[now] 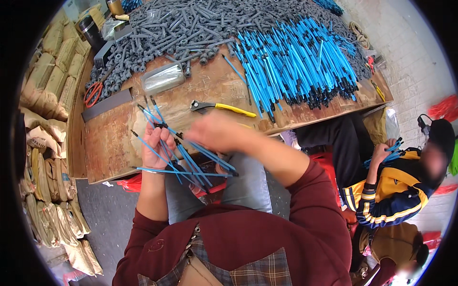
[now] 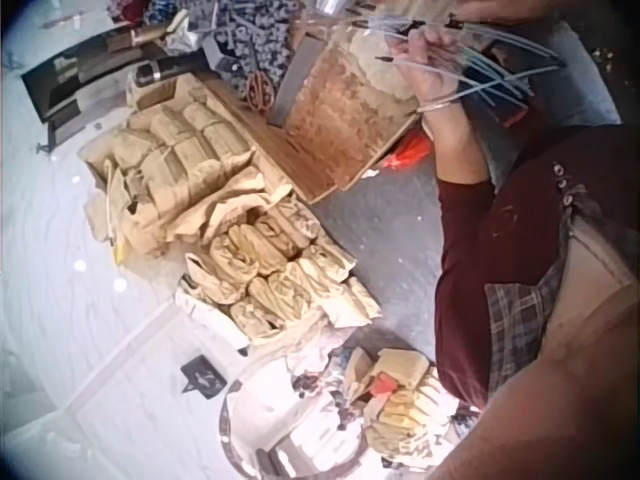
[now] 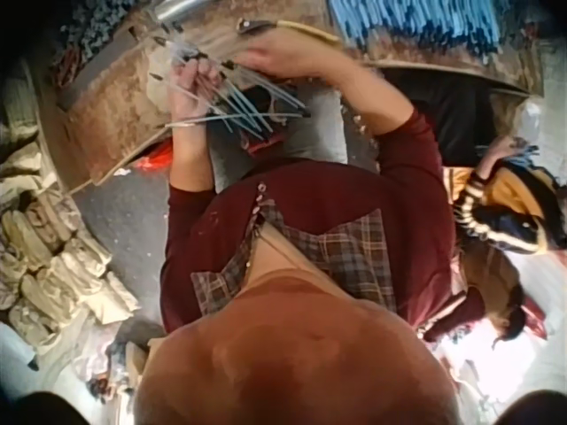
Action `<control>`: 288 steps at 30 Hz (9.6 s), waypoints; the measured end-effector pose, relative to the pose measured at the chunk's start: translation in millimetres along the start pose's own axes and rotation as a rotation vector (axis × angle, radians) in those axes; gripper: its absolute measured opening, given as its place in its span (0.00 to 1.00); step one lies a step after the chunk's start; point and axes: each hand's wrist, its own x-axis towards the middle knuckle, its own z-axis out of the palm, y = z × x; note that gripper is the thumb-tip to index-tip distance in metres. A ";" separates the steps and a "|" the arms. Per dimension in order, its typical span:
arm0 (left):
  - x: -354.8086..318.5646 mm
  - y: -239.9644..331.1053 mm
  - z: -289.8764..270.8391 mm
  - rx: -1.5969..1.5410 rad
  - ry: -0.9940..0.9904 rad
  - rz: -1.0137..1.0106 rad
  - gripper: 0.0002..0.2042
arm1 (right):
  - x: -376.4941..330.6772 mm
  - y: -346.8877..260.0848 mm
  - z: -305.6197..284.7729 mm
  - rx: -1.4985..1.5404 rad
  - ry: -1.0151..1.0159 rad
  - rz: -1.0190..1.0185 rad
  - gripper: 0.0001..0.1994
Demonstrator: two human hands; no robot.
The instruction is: The person assembles the metal ribs and hub structure of umbrellas by connecting metal components with wire, using pliers.
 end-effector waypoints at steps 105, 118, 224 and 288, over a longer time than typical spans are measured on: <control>10.7 4.1 36.8 -0.060 -0.007 0.004 0.09 | -29.0 -22.5 4.6 -0.106 0.312 -0.113 0.10; -41.5 23.3 40.7 0.131 -0.241 -0.051 0.11 | 46.2 141.5 -84.7 -0.826 0.581 0.536 0.08; -77.2 28.9 72.9 0.700 -0.245 -0.221 0.12 | 90.6 153.7 -69.5 -1.063 0.614 0.429 0.07; -100.8 -22.7 50.9 0.780 0.233 0.026 0.10 | -23.2 -71.8 46.4 -0.079 0.010 -0.674 0.16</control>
